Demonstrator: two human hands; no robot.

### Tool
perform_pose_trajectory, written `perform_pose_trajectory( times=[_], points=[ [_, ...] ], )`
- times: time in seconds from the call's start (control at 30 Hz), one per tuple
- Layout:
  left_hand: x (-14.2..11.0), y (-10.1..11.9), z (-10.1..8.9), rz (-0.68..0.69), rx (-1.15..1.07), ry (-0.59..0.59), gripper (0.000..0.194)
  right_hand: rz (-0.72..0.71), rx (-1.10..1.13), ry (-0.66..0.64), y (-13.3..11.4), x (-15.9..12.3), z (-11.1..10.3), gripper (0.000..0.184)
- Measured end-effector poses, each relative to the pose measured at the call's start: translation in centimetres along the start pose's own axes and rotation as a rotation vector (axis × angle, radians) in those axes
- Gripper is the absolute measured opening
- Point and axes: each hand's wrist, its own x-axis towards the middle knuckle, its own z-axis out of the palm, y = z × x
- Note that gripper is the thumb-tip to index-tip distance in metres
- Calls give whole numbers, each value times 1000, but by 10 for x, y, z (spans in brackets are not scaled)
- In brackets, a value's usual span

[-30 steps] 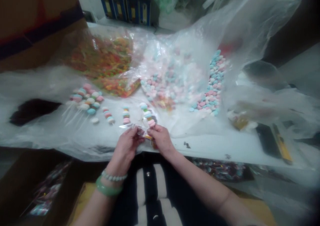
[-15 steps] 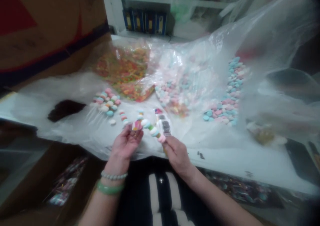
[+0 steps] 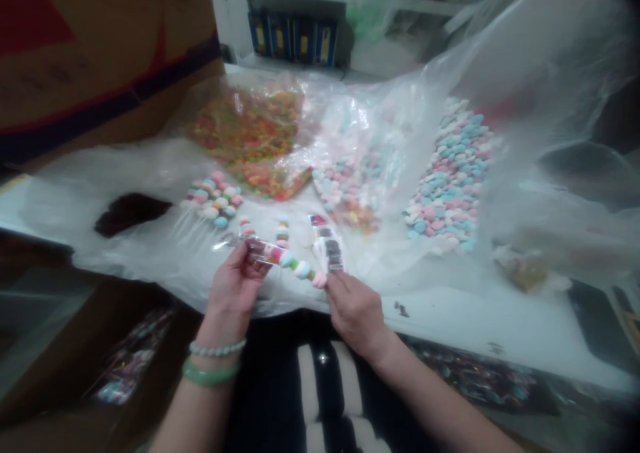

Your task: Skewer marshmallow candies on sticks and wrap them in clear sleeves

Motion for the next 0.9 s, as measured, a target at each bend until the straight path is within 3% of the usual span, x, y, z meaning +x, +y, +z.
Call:
perform_pose_trajectory(
  times=[0.1, 0.23, 0.47, 0.53, 0.63, 0.73, 0.9],
  points=[
    [1, -1, -6, 108, 210, -65, 5, -9, 13, -34, 1, 0, -1, 22],
    [-2, -11, -9, 92, 394, -132, 12, 74, 175, -162, 1, -3, 3, 25],
    [-1, -30, -9, 22, 204, -54, 7, 483, 626, -366, 2, 5, 7, 24],
    [-1, -33, -10, 19, 207, -70, 4, 572, 726, -442, 3, 10, 5, 23],
    [-1, -34, -11, 36, 289, -119, 14, 655, 795, -523, 4, 13, 4, 23],
    [-2, -30, -11, 46, 327, -106, 14, 637, 761, -532, 6, 10, 4, 25],
    [-4, -24, -8, 2, 368, -129, 17, 455, 574, -434, 8, 6, 8, 25]
  ],
)
